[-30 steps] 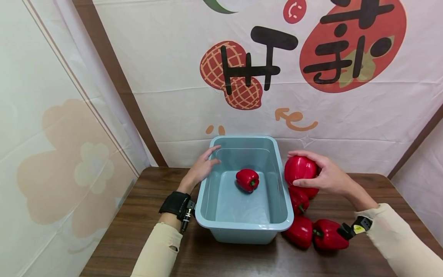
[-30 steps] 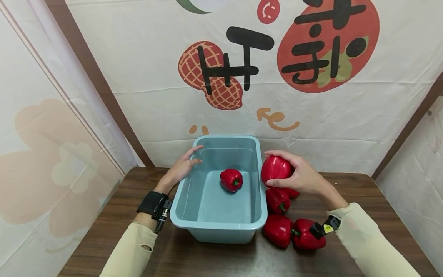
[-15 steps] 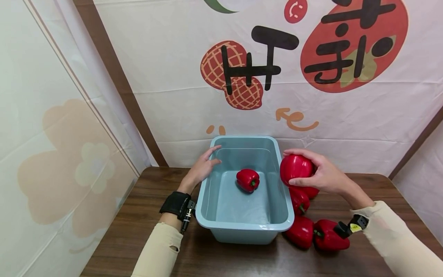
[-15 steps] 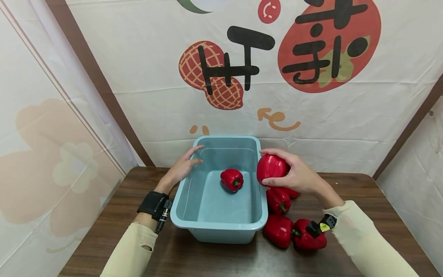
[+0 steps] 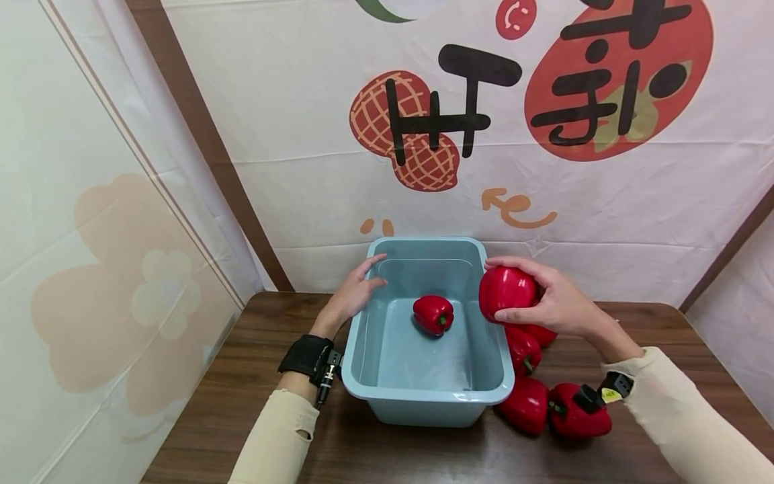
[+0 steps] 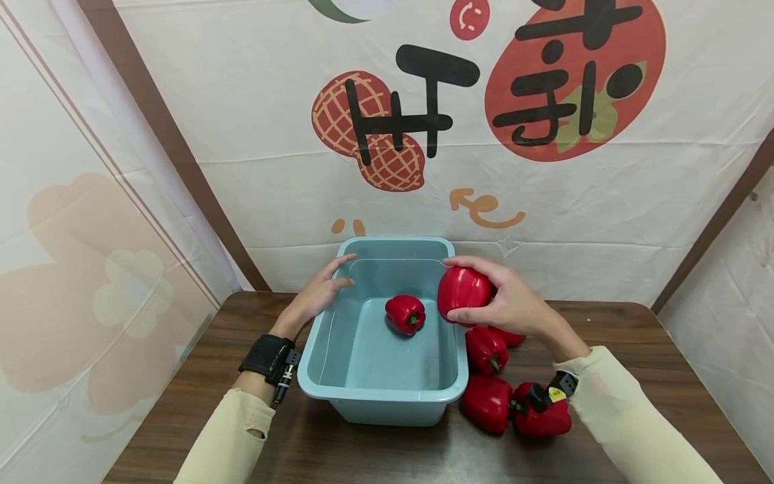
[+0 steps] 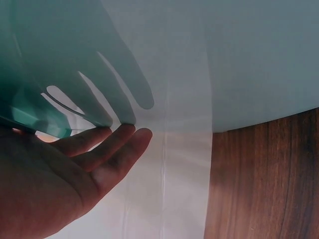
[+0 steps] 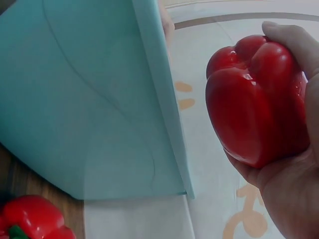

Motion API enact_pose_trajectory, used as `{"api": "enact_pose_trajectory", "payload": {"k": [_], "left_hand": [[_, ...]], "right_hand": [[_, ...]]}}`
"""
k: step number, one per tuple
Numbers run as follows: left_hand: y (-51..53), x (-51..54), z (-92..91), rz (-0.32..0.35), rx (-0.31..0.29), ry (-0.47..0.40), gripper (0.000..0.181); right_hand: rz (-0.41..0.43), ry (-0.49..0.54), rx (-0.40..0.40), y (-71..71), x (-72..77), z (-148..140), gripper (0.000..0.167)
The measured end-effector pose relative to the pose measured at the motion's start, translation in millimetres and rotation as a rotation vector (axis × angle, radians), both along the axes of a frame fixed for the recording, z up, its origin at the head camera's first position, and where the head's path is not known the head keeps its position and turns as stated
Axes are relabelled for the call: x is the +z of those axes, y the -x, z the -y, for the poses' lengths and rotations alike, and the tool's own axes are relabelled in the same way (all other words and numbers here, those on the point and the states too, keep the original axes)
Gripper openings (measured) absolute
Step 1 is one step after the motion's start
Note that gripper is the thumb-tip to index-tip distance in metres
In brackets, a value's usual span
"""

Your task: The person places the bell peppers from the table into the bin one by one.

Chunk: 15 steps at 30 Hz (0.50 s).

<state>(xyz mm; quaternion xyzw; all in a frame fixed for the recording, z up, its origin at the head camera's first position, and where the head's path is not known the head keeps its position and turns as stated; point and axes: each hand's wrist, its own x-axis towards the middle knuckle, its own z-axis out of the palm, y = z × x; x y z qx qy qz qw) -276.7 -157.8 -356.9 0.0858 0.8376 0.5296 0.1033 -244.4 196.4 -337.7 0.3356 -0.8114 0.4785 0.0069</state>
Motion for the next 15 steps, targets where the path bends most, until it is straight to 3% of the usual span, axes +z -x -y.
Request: {"api": "enact_pose_trajectory", "payload": {"k": [15], "left_hand": [[0.8,0.7,-0.9,0.007,0.011,0.011,0.057]], "right_hand": [[0.025,0.019,0.069,0.6,-0.9,19,0.079]]}}
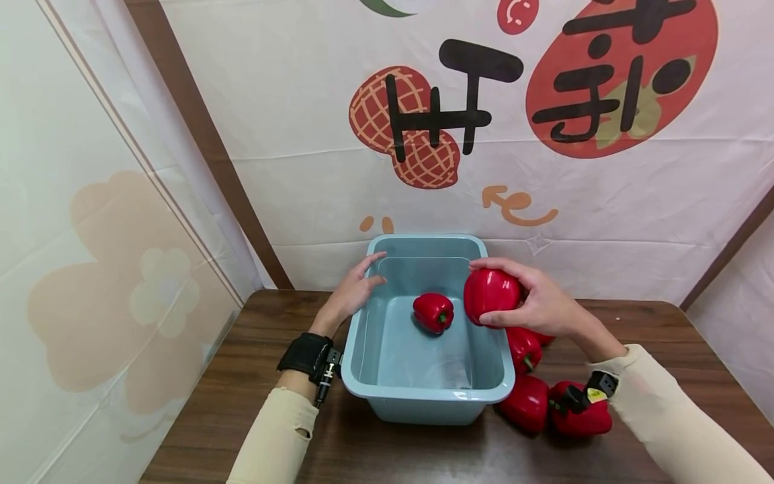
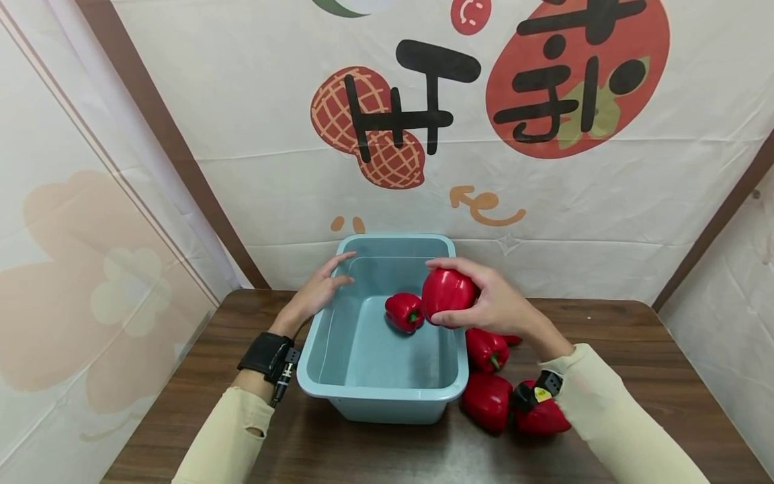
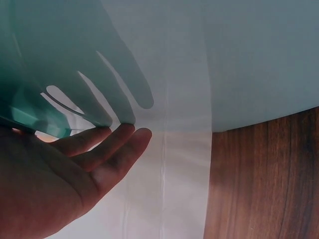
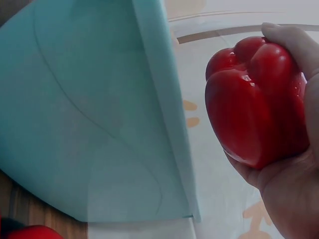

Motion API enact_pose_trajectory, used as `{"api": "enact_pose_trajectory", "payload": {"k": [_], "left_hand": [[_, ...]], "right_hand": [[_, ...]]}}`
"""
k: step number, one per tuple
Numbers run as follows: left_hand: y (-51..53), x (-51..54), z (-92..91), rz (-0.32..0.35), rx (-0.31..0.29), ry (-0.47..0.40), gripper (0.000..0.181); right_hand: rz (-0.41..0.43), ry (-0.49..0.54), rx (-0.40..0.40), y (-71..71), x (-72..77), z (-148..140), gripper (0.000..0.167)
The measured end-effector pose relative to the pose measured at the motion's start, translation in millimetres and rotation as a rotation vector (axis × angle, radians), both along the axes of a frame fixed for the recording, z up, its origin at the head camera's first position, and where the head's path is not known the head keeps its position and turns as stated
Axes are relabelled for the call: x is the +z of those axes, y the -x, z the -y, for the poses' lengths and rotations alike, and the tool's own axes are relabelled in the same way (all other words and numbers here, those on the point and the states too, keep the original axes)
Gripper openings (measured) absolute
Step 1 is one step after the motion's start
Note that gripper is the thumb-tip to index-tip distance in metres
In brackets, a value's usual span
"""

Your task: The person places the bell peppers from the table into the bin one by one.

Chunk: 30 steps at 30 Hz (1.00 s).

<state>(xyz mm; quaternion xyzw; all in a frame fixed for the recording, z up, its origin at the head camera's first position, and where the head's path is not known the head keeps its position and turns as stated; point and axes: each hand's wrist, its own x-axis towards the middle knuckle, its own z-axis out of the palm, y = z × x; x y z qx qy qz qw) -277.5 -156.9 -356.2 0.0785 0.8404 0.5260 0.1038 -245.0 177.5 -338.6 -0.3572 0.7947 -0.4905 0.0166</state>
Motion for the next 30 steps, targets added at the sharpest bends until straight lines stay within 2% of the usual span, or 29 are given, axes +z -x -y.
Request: {"api": "enact_pose_trajectory", "payload": {"k": [13,22,30], "left_hand": [[-0.3,0.4,0.2,-0.003,-0.004,-0.006,0.058],[-1.1,-0.1,1.0,-0.011,-0.012,-0.007,0.057],[26.2,-35.3,8.4,-0.019,0.000,-0.019,0.057]], "right_hand": [[0.031,0.022,0.074,1.9,-7.3,13,0.076],[0.047,0.012,0.083,-0.6,-8.8,21,0.077],[0.072,-0.006,0.070,-2.5,-10.1,28,0.079]]}}
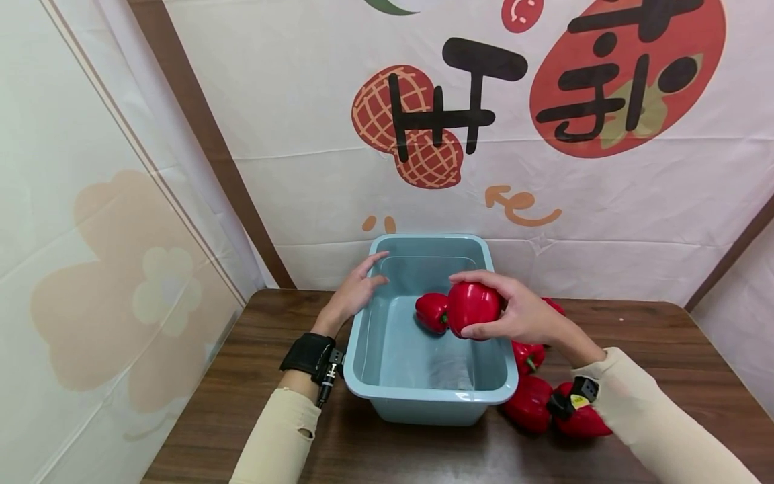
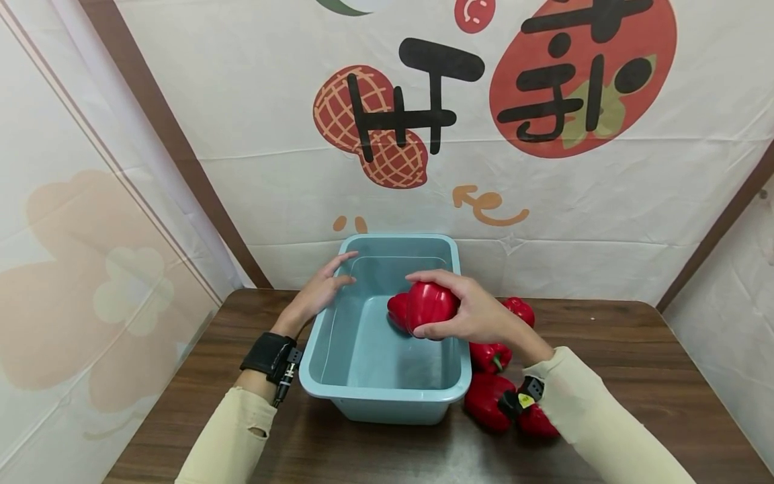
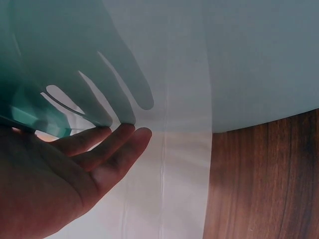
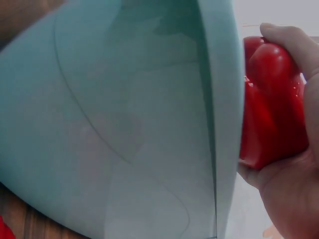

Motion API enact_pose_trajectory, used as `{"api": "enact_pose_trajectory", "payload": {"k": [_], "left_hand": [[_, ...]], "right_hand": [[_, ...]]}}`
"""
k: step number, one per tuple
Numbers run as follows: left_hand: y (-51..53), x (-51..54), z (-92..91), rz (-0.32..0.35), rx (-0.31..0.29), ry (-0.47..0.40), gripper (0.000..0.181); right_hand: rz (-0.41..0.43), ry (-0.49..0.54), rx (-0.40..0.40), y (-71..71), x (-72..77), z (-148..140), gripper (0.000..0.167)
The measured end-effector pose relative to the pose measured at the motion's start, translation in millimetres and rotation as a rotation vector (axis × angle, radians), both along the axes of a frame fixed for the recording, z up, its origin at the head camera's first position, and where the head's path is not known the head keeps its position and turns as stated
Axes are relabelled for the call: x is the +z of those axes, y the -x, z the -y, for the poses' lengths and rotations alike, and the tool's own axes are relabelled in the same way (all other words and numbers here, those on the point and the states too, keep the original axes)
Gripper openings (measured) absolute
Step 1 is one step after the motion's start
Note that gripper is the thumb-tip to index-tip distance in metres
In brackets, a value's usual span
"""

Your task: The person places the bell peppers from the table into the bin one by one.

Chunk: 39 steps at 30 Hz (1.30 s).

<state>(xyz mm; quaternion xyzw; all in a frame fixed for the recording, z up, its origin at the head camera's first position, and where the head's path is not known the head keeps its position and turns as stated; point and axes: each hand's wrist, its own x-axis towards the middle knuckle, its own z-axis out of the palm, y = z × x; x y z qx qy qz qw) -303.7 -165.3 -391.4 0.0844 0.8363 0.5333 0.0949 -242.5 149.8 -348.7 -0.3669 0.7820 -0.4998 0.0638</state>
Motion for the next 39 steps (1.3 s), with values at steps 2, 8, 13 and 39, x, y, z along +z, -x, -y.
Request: {"api": "enact_pose_trajectory", "payload": {"k": [2,8,13,39], "left_hand": [[-0.3,-1.1,-0.1,-0.008,0.003,-0.009,0.057],[0.4,-2.5,-0.4,-0.022,0.020,-0.005,0.055],[-0.3,-2.0,-1.3,-0.026,0.025,0.005,0.055],[1.1,-3.6,-0.6,-0.042,0.006,-0.031,0.057]], "right_hand": [[0.004,-0.001,0.004,-0.4,-0.4,2,0.079],[-0.002,-0.004,0.021,0.0,-2.3,5,0.080],[0.004,-0.002,0.032,0.7,-4.1,6,0.080],[-0.020,-0.023,0.093,3.0,-11.2,16,0.076]]}}
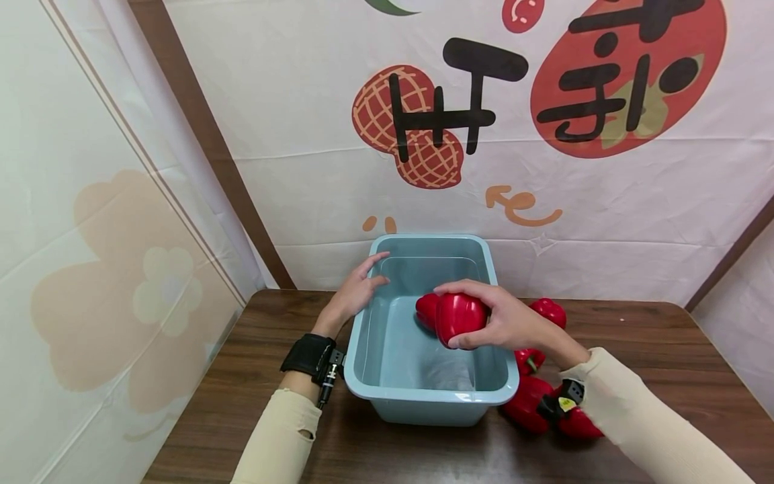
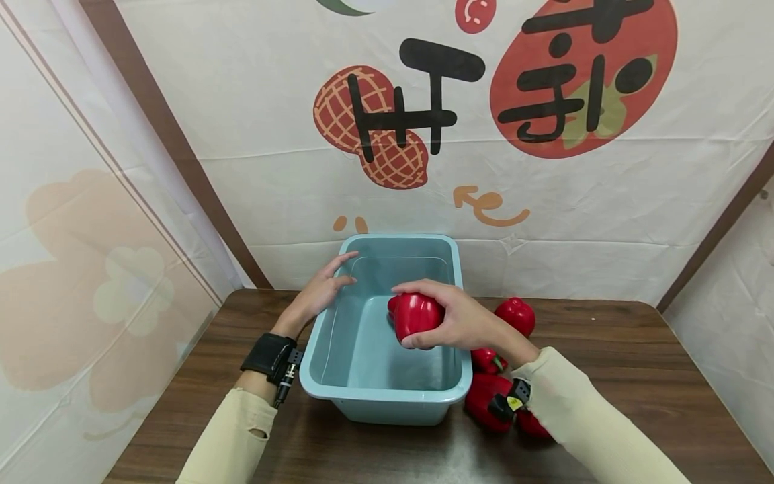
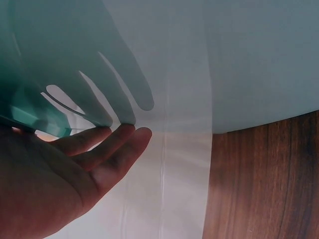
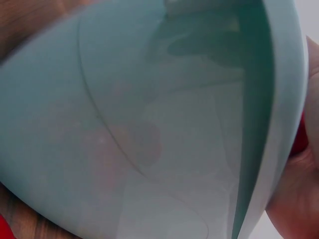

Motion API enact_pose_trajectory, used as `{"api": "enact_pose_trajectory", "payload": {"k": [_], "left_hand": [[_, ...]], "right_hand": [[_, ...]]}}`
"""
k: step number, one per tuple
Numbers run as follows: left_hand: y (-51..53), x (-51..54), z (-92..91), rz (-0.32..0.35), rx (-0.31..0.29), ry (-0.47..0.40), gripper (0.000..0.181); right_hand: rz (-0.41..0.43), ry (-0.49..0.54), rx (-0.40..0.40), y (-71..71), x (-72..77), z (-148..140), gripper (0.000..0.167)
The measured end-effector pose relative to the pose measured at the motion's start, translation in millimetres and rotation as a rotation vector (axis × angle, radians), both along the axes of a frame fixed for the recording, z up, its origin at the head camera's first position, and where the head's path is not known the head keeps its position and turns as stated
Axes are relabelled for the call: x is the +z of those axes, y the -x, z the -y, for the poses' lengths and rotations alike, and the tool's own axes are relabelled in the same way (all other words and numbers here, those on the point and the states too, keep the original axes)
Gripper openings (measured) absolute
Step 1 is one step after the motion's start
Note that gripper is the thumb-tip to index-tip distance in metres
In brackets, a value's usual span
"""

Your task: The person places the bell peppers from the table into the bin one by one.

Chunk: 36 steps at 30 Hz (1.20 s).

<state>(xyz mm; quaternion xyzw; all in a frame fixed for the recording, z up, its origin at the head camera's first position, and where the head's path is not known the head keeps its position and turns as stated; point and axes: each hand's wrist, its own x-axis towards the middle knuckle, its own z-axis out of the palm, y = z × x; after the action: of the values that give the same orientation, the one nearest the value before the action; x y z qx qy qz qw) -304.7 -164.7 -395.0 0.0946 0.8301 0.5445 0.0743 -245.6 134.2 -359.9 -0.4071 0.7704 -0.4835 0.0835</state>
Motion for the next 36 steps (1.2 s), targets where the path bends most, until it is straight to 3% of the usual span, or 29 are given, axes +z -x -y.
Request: {"api": "enact_pose_trajectory", "payload": {"k": [36], "left_hand": [[0.7,1.5,0.7,0.029,-0.011,-0.006,0.058]], "right_hand": [[-0.026,-0.094,-0.006,2.5,-8.3,4.7,0.076]]}}
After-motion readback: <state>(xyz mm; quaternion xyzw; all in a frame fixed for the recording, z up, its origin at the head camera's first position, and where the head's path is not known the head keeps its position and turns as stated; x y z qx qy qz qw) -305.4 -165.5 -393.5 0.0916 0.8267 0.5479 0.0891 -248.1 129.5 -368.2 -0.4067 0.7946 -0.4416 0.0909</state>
